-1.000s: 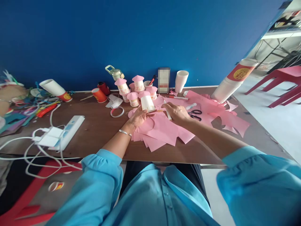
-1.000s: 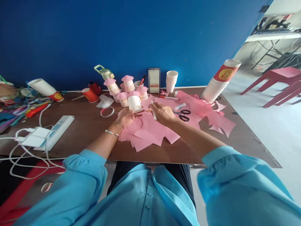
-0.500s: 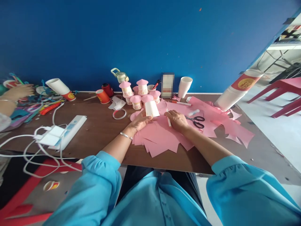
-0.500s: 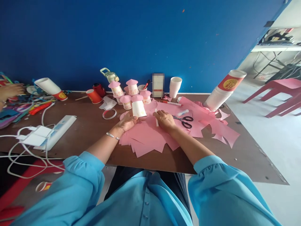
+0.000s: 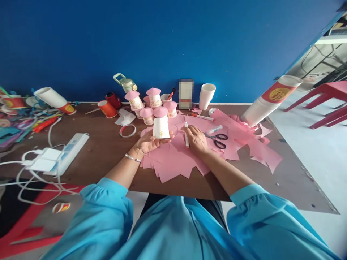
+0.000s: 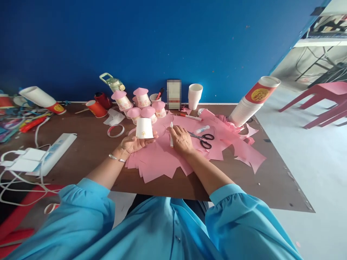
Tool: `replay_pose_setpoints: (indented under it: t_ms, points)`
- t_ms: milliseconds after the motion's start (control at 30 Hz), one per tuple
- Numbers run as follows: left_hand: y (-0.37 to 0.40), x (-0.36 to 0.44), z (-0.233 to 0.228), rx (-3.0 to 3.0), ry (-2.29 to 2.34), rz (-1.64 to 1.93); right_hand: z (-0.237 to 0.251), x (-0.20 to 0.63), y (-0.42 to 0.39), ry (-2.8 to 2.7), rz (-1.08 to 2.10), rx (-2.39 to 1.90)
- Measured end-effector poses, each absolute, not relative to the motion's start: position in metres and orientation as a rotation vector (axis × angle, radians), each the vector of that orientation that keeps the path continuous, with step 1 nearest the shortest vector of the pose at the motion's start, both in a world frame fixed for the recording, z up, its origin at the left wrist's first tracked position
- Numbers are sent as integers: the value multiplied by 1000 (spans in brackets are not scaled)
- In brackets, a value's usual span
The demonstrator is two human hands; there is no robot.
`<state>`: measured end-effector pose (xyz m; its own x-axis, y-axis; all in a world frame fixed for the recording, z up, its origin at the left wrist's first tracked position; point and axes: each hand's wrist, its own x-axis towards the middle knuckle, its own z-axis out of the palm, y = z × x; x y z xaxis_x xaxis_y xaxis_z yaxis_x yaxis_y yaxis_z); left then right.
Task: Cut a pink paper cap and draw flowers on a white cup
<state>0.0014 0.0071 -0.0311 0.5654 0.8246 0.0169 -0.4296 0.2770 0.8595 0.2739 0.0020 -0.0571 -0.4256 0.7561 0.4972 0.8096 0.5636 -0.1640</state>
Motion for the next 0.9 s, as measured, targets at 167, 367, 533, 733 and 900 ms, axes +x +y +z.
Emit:
replay_pose_setpoints:
  t_ms: [167,367,533,733,900]
  points:
    - [6,3,-30,927,488,901,-58,278,2,-2228,-139,-1168]
    - [5,9,-29,945,516,950,-57,279,2,-2200,-115,-1064]
    - [6,15,-30,966,505,959,-55,278,-1,-2171,-122,-1053]
    - [5,23,-27,1062,593,993,-45,280,-3,-2079,-61,-1108]
    - [-2,36,-20,1117,644,986,-7,278,-26,-1960,297,-1054]
